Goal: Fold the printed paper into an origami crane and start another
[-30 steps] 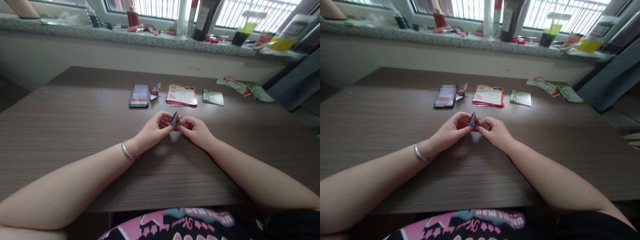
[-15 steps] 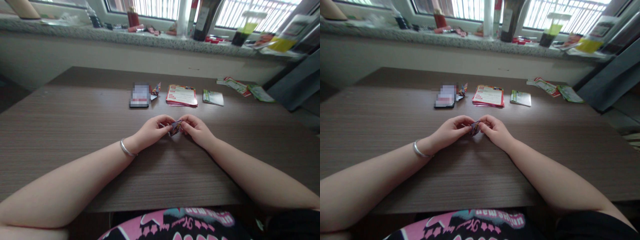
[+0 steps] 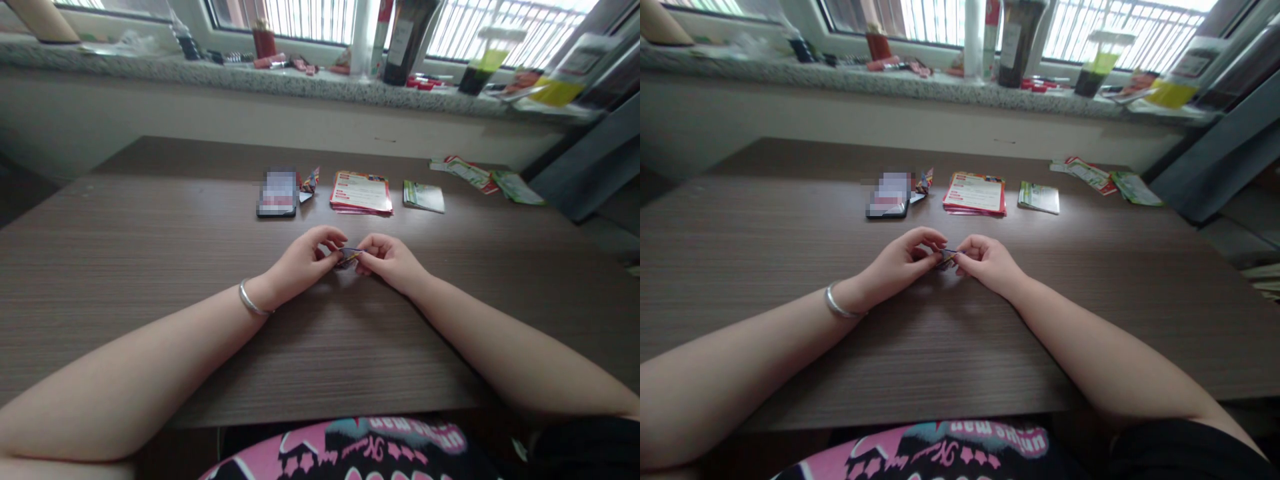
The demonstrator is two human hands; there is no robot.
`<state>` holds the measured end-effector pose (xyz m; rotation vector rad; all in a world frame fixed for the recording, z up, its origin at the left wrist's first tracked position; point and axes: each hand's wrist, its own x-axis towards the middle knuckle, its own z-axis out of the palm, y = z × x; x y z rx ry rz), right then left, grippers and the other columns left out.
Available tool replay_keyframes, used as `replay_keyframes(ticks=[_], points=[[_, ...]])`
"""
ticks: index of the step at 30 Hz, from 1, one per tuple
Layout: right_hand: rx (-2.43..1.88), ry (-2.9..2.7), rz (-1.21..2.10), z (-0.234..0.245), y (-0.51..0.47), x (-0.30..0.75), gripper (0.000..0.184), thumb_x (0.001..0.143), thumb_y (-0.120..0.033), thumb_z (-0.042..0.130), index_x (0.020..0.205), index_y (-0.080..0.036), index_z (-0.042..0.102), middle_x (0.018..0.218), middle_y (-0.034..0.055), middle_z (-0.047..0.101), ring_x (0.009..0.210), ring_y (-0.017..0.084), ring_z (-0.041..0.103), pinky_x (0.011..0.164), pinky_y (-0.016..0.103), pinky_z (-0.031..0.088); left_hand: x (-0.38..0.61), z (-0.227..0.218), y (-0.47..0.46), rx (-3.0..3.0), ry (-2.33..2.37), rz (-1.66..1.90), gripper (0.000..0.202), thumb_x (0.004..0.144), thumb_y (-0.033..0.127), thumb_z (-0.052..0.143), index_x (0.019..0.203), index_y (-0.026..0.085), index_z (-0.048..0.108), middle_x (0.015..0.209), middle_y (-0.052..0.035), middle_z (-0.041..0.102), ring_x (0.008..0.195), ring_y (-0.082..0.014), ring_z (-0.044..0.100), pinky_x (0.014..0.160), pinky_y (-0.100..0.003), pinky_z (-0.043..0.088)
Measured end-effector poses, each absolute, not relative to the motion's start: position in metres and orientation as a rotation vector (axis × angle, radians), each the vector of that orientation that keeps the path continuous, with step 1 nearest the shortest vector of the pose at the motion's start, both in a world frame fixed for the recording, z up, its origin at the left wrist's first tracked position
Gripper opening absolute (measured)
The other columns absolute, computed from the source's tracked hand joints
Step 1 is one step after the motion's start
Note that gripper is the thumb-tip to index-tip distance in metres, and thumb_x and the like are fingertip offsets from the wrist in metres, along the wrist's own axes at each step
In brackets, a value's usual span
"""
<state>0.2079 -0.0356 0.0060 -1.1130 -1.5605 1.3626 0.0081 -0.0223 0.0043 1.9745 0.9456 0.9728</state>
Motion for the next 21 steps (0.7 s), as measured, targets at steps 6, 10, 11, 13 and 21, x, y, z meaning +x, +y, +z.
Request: replay_keyframes(ticks=[6,10,11,13,21], points=[[-1.073,-1.523,1.259,0.002,-0.033,0.207,0.037,0.071,-0.053,0.074,0.073,-0.020,0.057,0.065,0.0003,0.067,0.058,0.011,0.059,0.053,0.023,0.044,0.007,0.010,-0.024,2.188,1.077,0.930,0.005,0.083,0.022,0.060,0.083,0.017,0.059,0.082,-0.0007,0.059,0.075,-0.0134,0.056,0.067,-0.026,0.046],[-1.023,-1.481,1.222,0.002,-0.032,0.208,0.034,0.070,-0.049,0.076,0.071,-0.020,0.060,0.079,0.0034,0.071,0.065,0.012,0.061,0.055,0.025,0.048,0.008,0.016,-0.029,2.337,1.071,0.872,0.013,0.089,0.025,0.055,0.094,0.018,0.065,0.094,-0.0040,0.064,0.091,-0.0175,0.059,0.086,-0.034,0.047],[-1.015,-1.469,1.217,0.003,-0.031,0.208,0.033,0.070,-0.048,0.076,0.070,-0.019,0.061,0.084,0.0042,0.071,0.064,0.012,0.060,0.055,0.025,0.048,0.008,0.017,-0.030,2.347,1.063,0.851,0.016,0.089,0.025,0.054,0.098,0.018,0.065,0.097,-0.0047,0.065,0.092,-0.0177,0.060,0.088,-0.034,0.047],[-1.010,-1.456,1.207,0.003,-0.030,0.208,0.031,0.069,-0.046,0.077,0.068,-0.019,0.061,0.090,0.0050,0.071,0.063,0.011,0.059,0.055,0.026,0.048,0.009,0.016,-0.031,2.321,1.046,0.808,0.020,0.089,0.024,0.055,0.106,0.017,0.063,0.100,-0.0054,0.065,0.091,-0.0169,0.061,0.088,-0.034,0.048],[-1.120,-1.598,1.050,0.000,-0.032,0.208,0.021,0.074,-0.039,0.072,0.073,-0.019,0.065,0.077,0.0025,0.068,0.070,0.015,0.061,0.068,0.031,0.050,0.010,0.016,-0.034,2.172,1.011,0.765,0.030,0.086,0.029,0.061,0.114,0.018,0.058,0.110,-0.0051,0.066,0.098,-0.0172,0.064,0.089,-0.032,0.050]])
